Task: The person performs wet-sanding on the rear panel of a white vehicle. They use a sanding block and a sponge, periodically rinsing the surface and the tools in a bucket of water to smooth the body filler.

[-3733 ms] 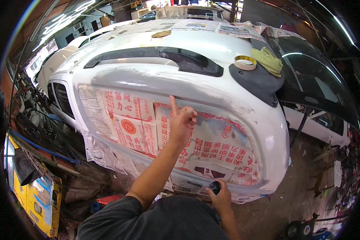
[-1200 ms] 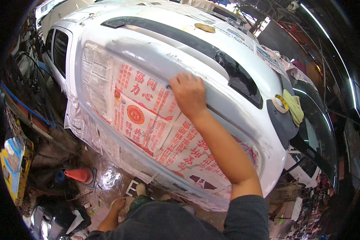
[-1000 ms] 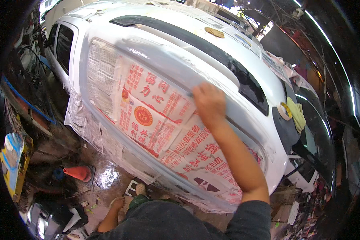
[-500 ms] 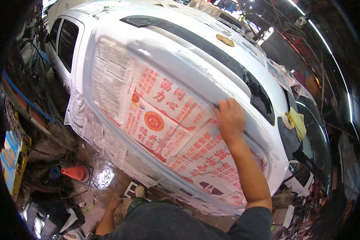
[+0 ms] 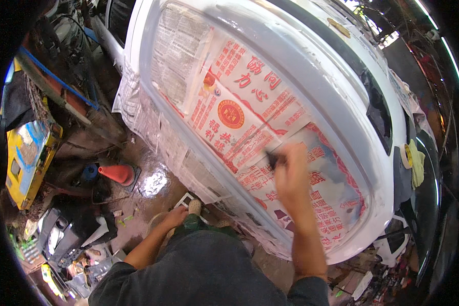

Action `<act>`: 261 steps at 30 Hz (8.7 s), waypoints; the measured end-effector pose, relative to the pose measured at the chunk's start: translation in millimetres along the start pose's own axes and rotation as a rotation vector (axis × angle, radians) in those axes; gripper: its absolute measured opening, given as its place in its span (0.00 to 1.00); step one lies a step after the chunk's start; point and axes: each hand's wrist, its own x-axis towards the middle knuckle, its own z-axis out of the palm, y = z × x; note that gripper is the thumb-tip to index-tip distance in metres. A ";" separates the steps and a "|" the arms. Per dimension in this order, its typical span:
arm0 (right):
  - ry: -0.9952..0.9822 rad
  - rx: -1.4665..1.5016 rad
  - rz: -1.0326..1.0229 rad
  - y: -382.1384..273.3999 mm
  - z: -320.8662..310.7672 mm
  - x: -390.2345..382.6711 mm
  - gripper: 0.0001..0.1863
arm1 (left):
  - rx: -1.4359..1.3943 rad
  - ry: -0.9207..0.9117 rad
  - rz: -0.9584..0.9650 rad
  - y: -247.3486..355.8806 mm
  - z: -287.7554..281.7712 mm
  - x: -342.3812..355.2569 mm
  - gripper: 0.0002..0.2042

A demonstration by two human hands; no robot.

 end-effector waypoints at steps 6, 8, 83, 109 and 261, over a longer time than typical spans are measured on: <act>-0.224 0.314 0.553 68.0 102.6 -192.3 0.11 | -0.052 -0.180 0.442 169.2 -13.2 -32.4 0.16; -0.207 0.442 0.858 85.7 116.6 -226.5 0.15 | -0.074 -0.307 0.486 215.9 -11.5 -52.5 0.14; -0.222 0.943 0.469 87.5 80.4 -185.9 0.11 | -0.511 0.194 0.444 264.5 47.5 -51.4 0.14; -0.144 1.059 0.509 70.7 68.6 -179.4 0.10 | -0.524 0.062 0.503 267.7 47.2 -46.7 0.11; 0.261 -1.012 -0.746 -35.4 179.2 410.1 0.06 | 0.176 0.201 -0.491 -213.2 14.4 -17.4 0.14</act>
